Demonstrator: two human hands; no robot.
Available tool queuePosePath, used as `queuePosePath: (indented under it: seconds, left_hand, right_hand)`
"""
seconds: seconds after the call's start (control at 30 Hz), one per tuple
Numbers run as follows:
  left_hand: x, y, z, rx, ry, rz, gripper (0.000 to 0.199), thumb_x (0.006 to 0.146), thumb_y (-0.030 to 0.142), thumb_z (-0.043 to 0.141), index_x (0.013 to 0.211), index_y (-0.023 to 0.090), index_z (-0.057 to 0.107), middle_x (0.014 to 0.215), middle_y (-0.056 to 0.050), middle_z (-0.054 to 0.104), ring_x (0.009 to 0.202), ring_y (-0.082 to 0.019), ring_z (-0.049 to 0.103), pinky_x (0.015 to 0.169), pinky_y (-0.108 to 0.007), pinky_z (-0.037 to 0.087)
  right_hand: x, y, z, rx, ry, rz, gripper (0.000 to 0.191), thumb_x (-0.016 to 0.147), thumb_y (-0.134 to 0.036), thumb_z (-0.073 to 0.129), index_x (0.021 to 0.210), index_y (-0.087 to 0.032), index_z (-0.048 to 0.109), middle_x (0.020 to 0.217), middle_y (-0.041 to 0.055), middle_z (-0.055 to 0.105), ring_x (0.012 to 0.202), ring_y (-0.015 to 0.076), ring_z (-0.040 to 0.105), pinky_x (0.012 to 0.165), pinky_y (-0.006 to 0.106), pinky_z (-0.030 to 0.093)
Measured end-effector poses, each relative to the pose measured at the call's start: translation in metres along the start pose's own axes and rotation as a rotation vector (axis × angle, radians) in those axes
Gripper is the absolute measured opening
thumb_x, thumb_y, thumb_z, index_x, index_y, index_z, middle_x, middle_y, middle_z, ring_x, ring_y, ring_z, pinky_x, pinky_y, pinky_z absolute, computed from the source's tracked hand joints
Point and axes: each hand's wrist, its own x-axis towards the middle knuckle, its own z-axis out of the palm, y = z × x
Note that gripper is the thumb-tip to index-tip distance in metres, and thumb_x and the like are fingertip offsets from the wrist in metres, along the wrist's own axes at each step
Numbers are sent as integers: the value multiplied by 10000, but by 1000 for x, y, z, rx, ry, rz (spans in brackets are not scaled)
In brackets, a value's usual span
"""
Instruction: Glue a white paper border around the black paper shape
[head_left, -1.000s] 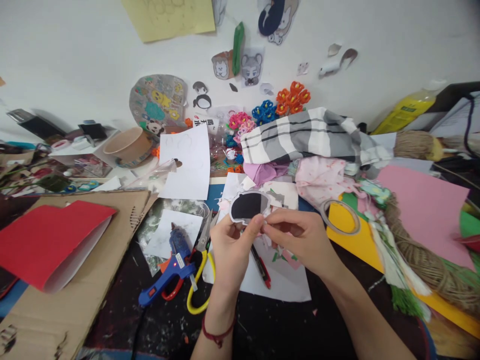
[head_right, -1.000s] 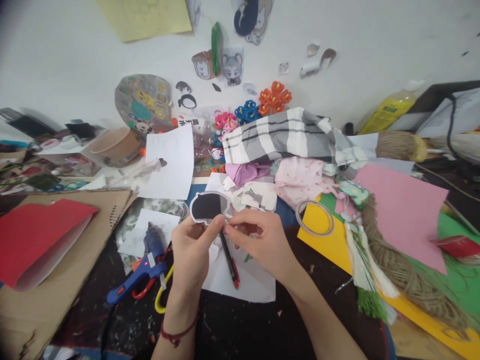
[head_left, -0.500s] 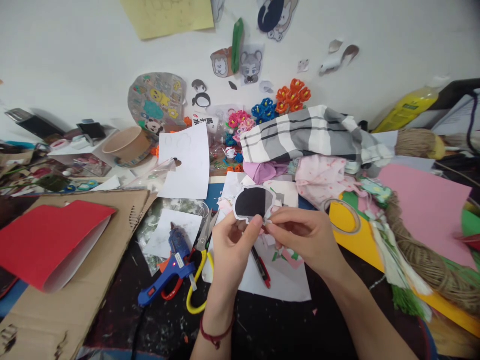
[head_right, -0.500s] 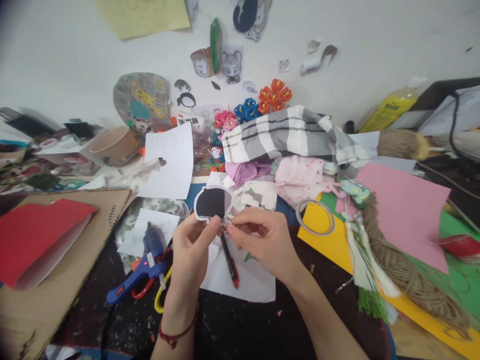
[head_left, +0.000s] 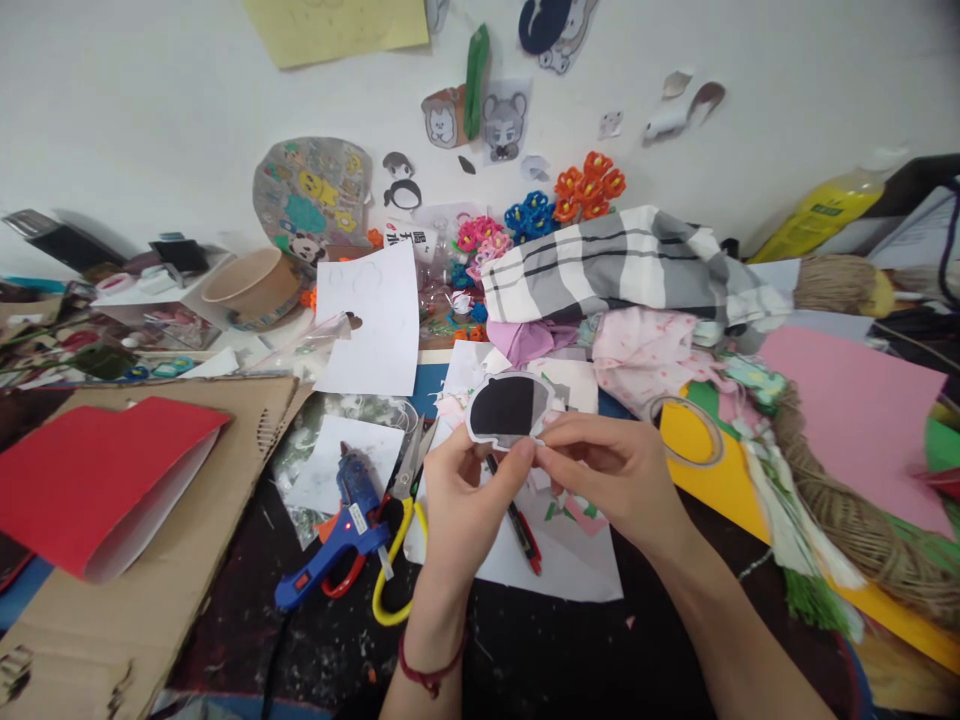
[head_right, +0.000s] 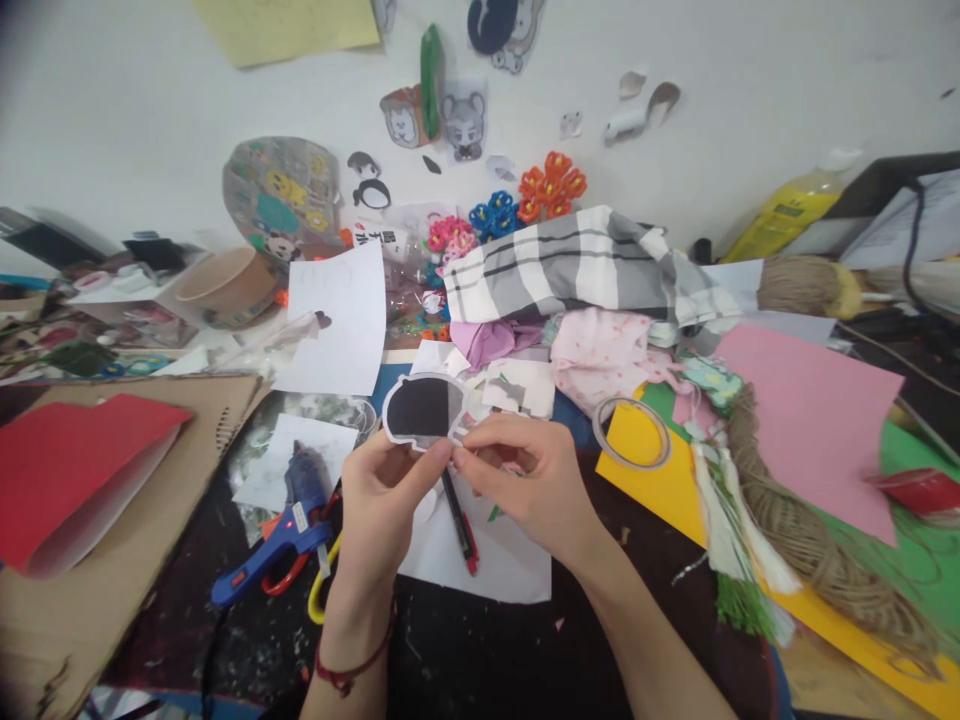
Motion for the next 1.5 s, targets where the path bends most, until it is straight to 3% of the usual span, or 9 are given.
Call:
queuePosePath:
  seconds: [0.23, 0.53, 0.77, 0.9, 1.07, 1.23, 1.5]
  left_hand:
    - [1, 2, 0, 12, -1, -16, 136, 818, 221, 748, 949, 187, 753, 869, -41, 712, 815, -176, 618, 804, -307, 513]
    - [1, 2, -2, -28, -43, -51, 59, 820, 227, 749, 845, 174, 750, 747, -22, 671, 759, -165, 606, 769, -293, 502]
    - [1, 6, -3, -83, -95, -96, 124, 822, 232, 759, 939, 193, 768, 891, -41, 743, 866, -175, 654, 847, -294, 515]
    - [4, 10, -4, -72, -58, -89, 136, 824, 278, 759, 926, 188, 770, 945, -52, 756, 888, -179, 652, 825, -268, 512]
    - [9, 15, -4, -32, -35, -63, 154, 804, 321, 777, 841, 172, 763, 782, -20, 696, 753, -142, 594, 707, -234, 473]
    - [12, 13, -2, -21, -11, -130, 224, 722, 320, 837, 688, 145, 701, 640, 18, 590, 612, -98, 495, 587, -214, 407]
    - [9, 9, 0, 14, 26, -166, 219, 718, 270, 829, 647, 133, 674, 583, 37, 531, 568, -81, 447, 550, -212, 374]
  right_hand:
    - [0, 1, 0, -16, -24, 42, 99, 839, -195, 695, 746, -169, 718, 669, 9, 610, 547, 104, 545, 476, 229, 424]
    - [3, -3, -2, -3, -98, 110, 142, 871, -238, 655, 755, -165, 695, 688, 9, 615, 514, 93, 544, 449, 219, 429]
    - [3, -3, -4, -107, -89, -20, 193, 872, -159, 617, 691, -178, 681, 618, 9, 607, 598, 128, 546, 527, 256, 417]
    - [3, -3, -6, -179, -93, -72, 212, 841, -113, 612, 646, -187, 649, 600, 1, 594, 602, 137, 532, 565, 283, 415]
    - [3, -5, -7, -222, -145, -88, 179, 818, -106, 627, 662, -190, 649, 634, -6, 606, 588, 123, 520, 551, 272, 399]
    - [3, -6, -8, -262, -189, -90, 180, 799, -81, 624, 658, -191, 648, 632, -14, 594, 577, 114, 504, 547, 258, 406]
    - [3, -2, -8, -278, -200, -93, 189, 787, -57, 620, 647, -184, 633, 614, -20, 560, 590, 116, 502, 572, 261, 411]
